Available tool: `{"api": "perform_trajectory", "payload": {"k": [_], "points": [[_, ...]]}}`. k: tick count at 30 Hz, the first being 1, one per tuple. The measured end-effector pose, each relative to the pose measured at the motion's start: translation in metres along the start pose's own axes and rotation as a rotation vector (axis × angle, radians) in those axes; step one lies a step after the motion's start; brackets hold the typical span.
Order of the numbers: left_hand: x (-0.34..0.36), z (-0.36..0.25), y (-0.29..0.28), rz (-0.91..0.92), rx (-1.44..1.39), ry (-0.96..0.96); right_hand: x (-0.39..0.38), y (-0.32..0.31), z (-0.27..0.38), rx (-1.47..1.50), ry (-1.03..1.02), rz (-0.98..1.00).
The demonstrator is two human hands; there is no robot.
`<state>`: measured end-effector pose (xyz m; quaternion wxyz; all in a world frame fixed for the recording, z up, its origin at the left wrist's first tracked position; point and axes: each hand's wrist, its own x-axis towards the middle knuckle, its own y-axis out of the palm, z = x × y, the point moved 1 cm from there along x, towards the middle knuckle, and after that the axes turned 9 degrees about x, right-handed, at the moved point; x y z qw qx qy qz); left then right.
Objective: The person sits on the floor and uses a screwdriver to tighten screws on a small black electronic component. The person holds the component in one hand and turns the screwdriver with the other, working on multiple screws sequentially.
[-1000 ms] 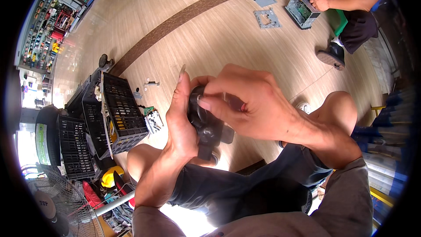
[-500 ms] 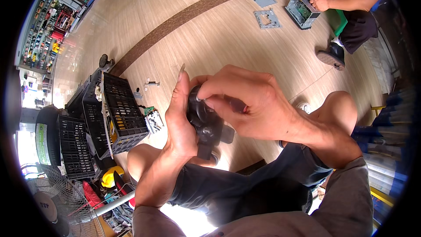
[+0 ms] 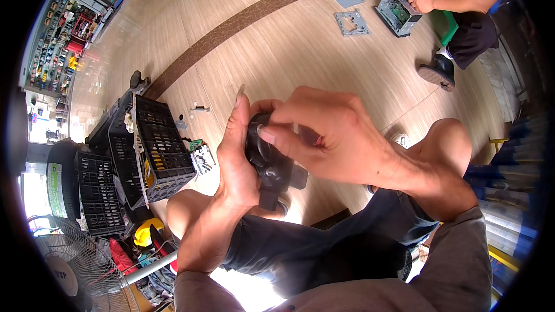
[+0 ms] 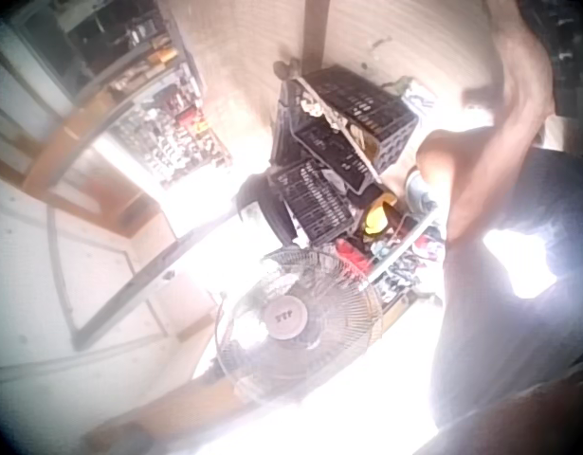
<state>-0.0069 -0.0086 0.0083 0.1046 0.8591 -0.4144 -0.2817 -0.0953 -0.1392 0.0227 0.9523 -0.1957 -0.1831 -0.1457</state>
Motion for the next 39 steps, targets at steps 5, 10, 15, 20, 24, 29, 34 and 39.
{"api": "perform_trajectory", "payload": {"k": [5,10,15,20,24,29,34,39], "points": [[-0.0003,-0.001,0.0009,-0.011,0.003,0.02,0.0008,0.0011,0.0054,0.053,0.038,-0.019],[-0.0003,0.0,-0.0004,-0.008,-0.005,0.029,0.0015,-0.0003,0.0053,0.021,-0.003,-0.008],[0.001,-0.0009,-0.0001,0.004,0.038,0.031,0.0011,0.0005,0.0043,0.031,-0.039,-0.018],[-0.0001,-0.0012,-0.0005,0.011,-0.003,0.013,0.0005,0.0012,0.0064,0.034,-0.008,-0.035],[0.0002,-0.0012,-0.002,0.027,-0.037,0.002,0.0002,0.0014,0.0044,0.02,-0.038,-0.038],[0.0015,-0.0002,-0.0017,-0.002,-0.002,-0.016,0.0002,0.0003,0.006,0.022,0.0,-0.025],[0.0004,-0.0021,-0.0011,-0.001,0.064,-0.024,0.0004,0.0006,0.005,0.009,-0.02,-0.024],[0.0047,0.0011,-0.003,0.024,0.018,-0.028,0.0002,-0.0006,0.0042,-0.004,0.003,-0.032]]}}
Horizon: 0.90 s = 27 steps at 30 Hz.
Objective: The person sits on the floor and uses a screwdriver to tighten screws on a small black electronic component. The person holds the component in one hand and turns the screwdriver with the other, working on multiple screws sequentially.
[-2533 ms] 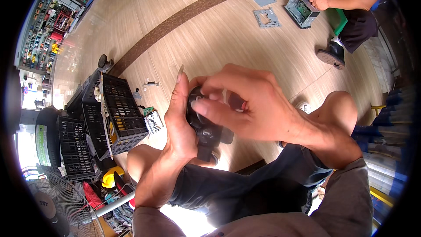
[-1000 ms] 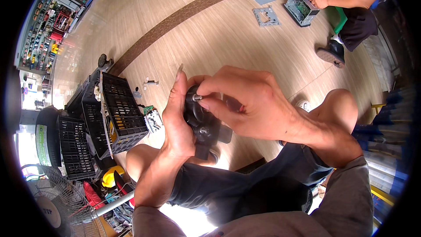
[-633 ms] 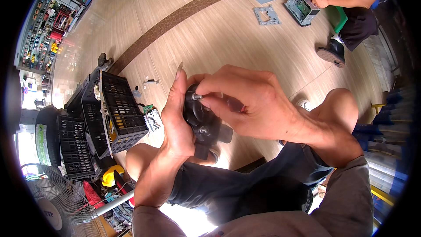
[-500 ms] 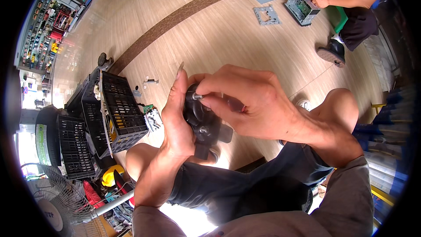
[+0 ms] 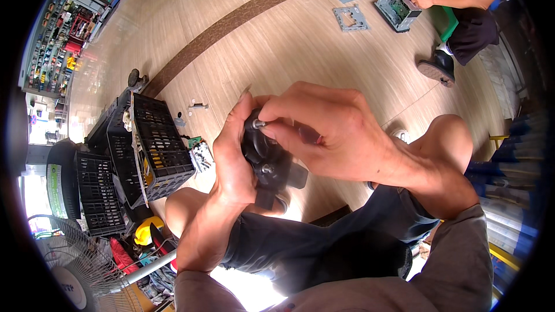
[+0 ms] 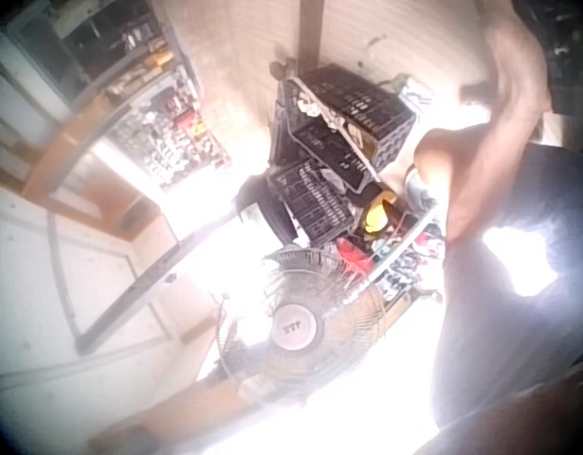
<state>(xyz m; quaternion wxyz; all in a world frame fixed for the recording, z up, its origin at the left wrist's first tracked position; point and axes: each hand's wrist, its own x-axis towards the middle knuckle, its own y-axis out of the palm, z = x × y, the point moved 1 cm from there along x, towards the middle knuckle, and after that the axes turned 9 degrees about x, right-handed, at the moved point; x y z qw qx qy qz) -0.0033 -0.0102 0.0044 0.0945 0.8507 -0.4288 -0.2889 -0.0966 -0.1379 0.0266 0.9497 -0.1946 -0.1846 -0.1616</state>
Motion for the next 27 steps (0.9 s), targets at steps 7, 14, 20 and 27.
{"api": "perform_trajectory", "payload": {"k": [7,14,20,27], "points": [[-0.0015,-0.0013,0.0005,-0.004,0.022,0.005,0.0,0.0011,0.0002,-0.003,-0.003,-0.004],[-0.0016,0.0007,0.0015,-0.029,0.014,-0.003,0.0001,0.0017,0.0002,-0.006,0.013,-0.002],[-0.0019,0.0024,0.0007,-0.032,0.013,-0.017,-0.0014,0.0025,-0.0033,-0.015,-0.025,-0.004],[-0.0024,0.0073,0.0011,-0.02,0.01,-0.037,-0.0016,0.0023,-0.0071,-0.065,-0.064,0.013]]}}
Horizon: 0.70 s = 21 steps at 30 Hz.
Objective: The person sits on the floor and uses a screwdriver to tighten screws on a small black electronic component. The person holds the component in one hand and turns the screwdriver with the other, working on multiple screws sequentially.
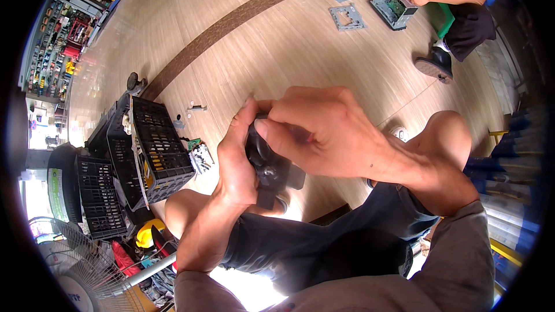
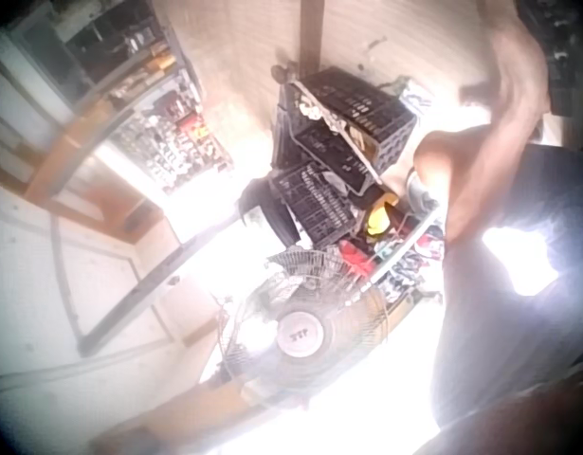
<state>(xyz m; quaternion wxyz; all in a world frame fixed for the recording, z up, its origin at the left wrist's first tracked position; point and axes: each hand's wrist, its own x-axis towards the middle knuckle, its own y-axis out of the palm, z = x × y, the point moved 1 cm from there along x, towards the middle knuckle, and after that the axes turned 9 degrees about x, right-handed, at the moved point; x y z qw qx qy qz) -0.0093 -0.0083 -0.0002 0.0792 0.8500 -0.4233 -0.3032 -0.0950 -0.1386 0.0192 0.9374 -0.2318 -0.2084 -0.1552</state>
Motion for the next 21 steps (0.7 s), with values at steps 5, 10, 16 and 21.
{"api": "perform_trajectory", "payload": {"k": [5,10,16,21], "points": [[-0.001,-0.004,0.001,-0.013,0.001,-0.012,0.003,-0.001,0.002,0.016,0.047,0.006],[-0.002,-0.008,0.0,-0.03,0.011,-0.011,0.004,-0.002,0.005,0.132,0.067,-0.036],[0.004,-0.013,-0.011,0.023,-0.289,0.014,0.008,-0.014,0.005,0.032,0.13,-0.066],[0.004,-0.019,-0.016,0.02,-0.314,0.023,0.006,-0.018,0.006,0.007,0.21,-0.073]]}}
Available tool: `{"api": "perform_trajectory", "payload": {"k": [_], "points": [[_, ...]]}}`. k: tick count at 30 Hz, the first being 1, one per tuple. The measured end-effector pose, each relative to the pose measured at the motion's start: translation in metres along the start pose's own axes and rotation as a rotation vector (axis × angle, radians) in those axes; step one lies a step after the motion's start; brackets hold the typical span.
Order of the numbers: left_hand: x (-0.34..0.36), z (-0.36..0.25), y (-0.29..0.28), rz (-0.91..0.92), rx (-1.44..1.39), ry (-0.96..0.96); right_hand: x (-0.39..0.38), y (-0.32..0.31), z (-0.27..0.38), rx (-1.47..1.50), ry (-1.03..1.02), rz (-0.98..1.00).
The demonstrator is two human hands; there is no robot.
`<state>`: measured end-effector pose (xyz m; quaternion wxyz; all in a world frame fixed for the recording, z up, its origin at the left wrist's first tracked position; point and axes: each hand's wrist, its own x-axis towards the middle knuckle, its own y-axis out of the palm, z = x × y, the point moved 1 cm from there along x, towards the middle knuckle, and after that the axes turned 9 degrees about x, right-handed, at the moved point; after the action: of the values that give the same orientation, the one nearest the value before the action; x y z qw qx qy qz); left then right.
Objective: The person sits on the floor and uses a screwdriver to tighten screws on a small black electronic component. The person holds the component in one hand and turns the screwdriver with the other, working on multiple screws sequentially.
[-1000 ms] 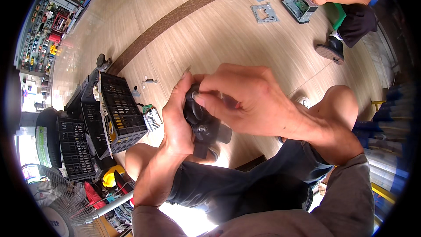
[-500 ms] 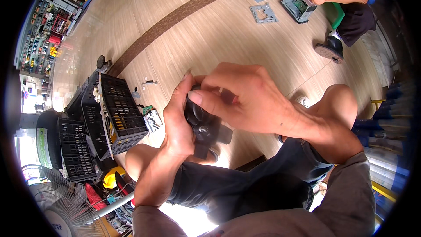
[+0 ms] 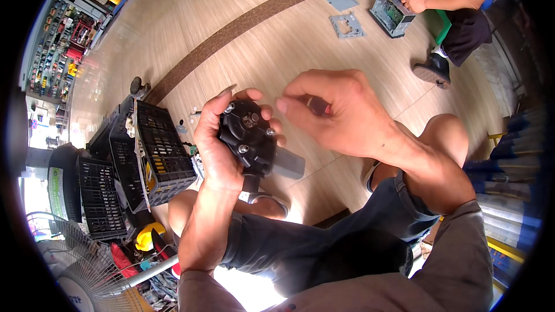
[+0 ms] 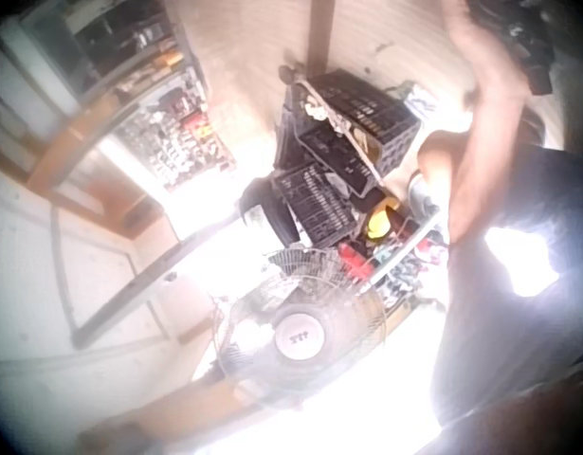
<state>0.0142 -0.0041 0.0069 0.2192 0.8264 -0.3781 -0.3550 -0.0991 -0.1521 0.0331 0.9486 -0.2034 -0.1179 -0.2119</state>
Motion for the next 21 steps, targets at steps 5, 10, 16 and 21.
{"api": "perform_trajectory", "payload": {"k": [5,10,16,21], "points": [[-0.003,-0.001,-0.002,0.06,-0.05,0.048,-0.001,0.0,0.006,-0.066,0.003,0.02],[-0.007,0.0,-0.001,0.141,-0.043,0.08,0.007,-0.004,-0.002,0.101,0.001,-0.216],[-0.019,0.006,0.004,0.201,-0.055,0.023,0.03,-0.002,0.028,0.094,-0.358,-0.409],[-0.032,-0.002,0.018,0.271,-0.116,0.14,0.028,0.03,0.051,0.122,-0.505,-0.34]]}}
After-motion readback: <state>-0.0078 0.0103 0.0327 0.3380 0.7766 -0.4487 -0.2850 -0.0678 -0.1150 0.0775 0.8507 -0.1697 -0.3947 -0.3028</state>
